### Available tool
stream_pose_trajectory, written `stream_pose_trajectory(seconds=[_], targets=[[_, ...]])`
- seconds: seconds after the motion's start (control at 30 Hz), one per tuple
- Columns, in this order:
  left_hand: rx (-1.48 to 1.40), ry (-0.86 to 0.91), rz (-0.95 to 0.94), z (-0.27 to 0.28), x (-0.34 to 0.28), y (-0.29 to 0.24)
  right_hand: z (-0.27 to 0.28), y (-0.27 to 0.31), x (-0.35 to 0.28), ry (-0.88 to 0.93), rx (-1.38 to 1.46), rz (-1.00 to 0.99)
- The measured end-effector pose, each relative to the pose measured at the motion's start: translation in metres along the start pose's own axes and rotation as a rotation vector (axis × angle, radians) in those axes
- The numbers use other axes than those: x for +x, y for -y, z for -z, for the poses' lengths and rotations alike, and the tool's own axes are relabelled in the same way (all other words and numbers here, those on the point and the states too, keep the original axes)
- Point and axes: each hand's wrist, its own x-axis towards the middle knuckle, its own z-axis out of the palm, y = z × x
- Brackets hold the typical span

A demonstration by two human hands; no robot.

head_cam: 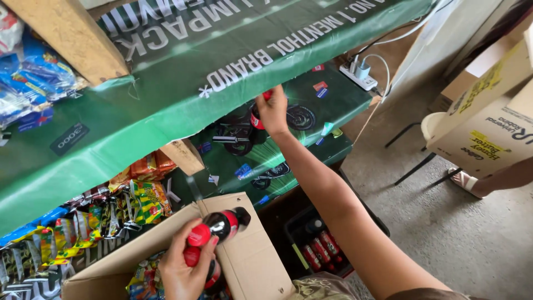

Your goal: Restocking and organizing various food and beverage items on retail shelves in a small shop.

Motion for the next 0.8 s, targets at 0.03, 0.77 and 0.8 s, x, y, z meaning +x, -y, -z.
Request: stream_pose_trajectory(seconds=[0.03,0.77,0.8], targets=[[-0.013,0.020,-0.001,-0.004,-0.001,0.008,-0.003,-0.010,0.002,0.035,-0.100,0.083],[0.067,-0.030,-0.218,-0.018,-0.004,0.047,0.018,-0.072,-0.073,0.451,-0.502,-0.333],[0.066,-0.022,-0.216,-0.020,-0.007,0.050,0.015,-0.073,-0.070,0.447,-0.506,-0.339]])
